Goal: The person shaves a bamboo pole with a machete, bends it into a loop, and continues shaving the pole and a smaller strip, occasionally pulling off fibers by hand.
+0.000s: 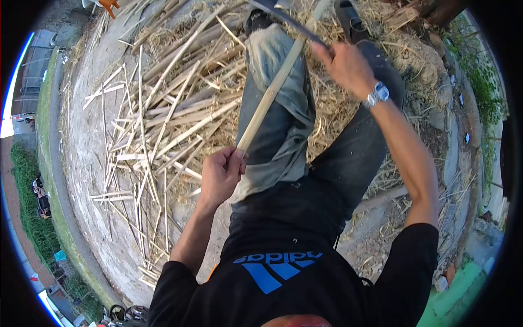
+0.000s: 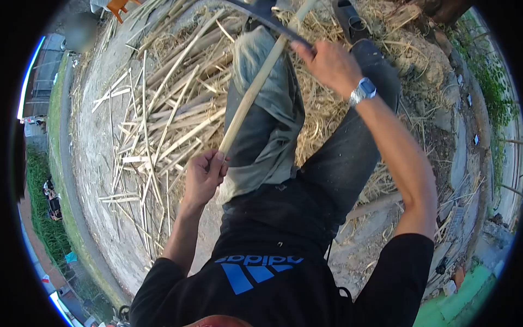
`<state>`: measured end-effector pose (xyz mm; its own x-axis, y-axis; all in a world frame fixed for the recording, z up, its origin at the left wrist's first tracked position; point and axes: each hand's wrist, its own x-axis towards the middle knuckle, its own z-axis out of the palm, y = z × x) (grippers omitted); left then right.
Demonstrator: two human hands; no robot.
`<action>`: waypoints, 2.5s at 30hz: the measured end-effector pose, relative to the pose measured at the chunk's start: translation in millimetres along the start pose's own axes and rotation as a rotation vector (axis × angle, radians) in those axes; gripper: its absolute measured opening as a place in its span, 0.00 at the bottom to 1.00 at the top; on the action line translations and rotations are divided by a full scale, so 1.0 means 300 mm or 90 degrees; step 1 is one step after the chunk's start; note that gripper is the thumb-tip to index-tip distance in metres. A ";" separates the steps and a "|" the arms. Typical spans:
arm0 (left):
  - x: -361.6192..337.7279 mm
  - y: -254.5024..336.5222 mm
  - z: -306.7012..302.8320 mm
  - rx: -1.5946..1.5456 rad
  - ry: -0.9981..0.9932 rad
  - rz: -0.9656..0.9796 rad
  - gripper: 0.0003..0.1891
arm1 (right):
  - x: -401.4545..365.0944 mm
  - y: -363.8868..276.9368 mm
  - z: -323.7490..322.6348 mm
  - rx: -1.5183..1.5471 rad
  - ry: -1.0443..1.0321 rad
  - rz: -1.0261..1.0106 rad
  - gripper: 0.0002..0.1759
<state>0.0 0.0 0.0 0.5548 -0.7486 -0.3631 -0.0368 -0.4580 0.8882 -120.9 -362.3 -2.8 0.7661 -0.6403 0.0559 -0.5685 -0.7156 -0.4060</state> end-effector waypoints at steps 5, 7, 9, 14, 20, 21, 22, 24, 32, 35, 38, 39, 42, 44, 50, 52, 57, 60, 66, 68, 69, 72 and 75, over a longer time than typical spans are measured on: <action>-0.133 -0.093 -0.086 -0.108 -0.040 -0.107 0.13 | -0.269 -0.137 0.096 0.044 0.003 -0.191 0.42; -0.129 -0.152 -0.157 -0.124 -0.031 -0.072 0.15 | -0.137 -0.037 0.091 0.072 0.012 -0.105 0.42; -0.122 -0.087 -0.140 -0.102 -0.033 -0.072 0.15 | -0.083 -0.020 0.067 0.068 0.031 -0.124 0.42; -0.132 -0.084 -0.134 -0.093 -0.037 -0.084 0.15 | -0.191 -0.208 0.070 0.070 -0.020 -0.092 0.43; -0.243 -0.149 -0.200 -0.108 -0.033 -0.117 0.16 | -0.019 0.012 0.022 0.029 0.023 0.037 0.46; -0.224 -0.135 -0.206 -0.097 -0.039 -0.106 0.16 | 0.007 0.022 -0.013 0.035 0.011 0.058 0.46; -0.208 -0.136 -0.208 -0.052 -0.041 -0.091 0.16 | -0.017 -0.004 0.010 0.069 0.044 -0.002 0.46; -0.188 -0.163 -0.213 -0.073 -0.049 -0.109 0.16 | -0.173 -0.136 0.058 0.082 0.019 -0.095 0.44; -0.244 -0.264 -0.375 -0.082 -0.074 -0.117 0.15 | 0.094 0.214 0.019 0.041 0.146 0.081 0.46; -0.278 -0.254 -0.407 -0.082 -0.068 -0.109 0.14 | 0.211 0.489 -0.133 0.033 0.237 0.190 0.47; -0.276 -0.232 -0.374 0.016 0.013 -0.118 0.13 | 0.134 0.373 -0.252 0.280 0.270 0.209 0.41; -0.261 -0.211 -0.359 0.044 0.024 -0.117 0.12 | 0.087 0.318 -0.268 0.466 0.266 0.205 0.38; -0.217 -0.162 -0.293 0.239 0.102 -0.069 0.10 | -0.026 0.153 -0.236 0.487 0.265 0.089 0.38; -0.181 -0.145 -0.271 0.307 0.132 -0.018 0.09 | -0.104 0.039 -0.195 0.499 0.204 0.084 0.35; -0.085 -0.087 -0.174 0.352 0.116 0.157 0.11 | -0.247 -0.161 -0.003 0.374 0.055 0.026 0.34; -0.045 -0.049 -0.123 0.342 0.120 0.185 0.13 | -0.272 -0.205 0.074 0.329 0.049 -0.001 0.35; 0.033 0.082 -0.028 0.408 0.109 0.176 0.18 | -0.291 -0.274 0.119 0.320 0.010 -0.017 0.35; 0.072 0.086 -0.048 0.314 0.049 0.161 0.13 | -0.322 -0.317 0.060 0.333 -0.009 -0.043 0.32; 0.115 0.078 -0.122 0.170 -0.011 0.068 0.21 | -0.408 -0.334 0.047 0.296 -0.061 -0.086 0.29; 0.136 0.052 -0.116 0.115 0.003 0.049 0.23 | -0.425 -0.339 0.044 0.194 -0.098 -0.111 0.29; 0.143 0.028 -0.106 0.114 0.004 0.050 0.23 | -0.434 -0.343 0.044 0.194 -0.098 -0.112 0.29; 0.156 0.013 -0.084 0.016 -0.039 -0.015 0.24 | -0.450 -0.355 0.047 0.155 -0.119 -0.113 0.29; 0.175 0.047 -0.075 -0.010 -0.068 -0.016 0.24 | -0.458 -0.363 0.037 0.183 -0.108 -0.116 0.28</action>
<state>47.4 -35.0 -0.4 0.4634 -0.7842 -0.4125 -0.0109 -0.4706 0.8823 -161.0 -193.2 23.6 0.8996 -0.4366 0.0085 -0.3290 -0.6906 -0.6441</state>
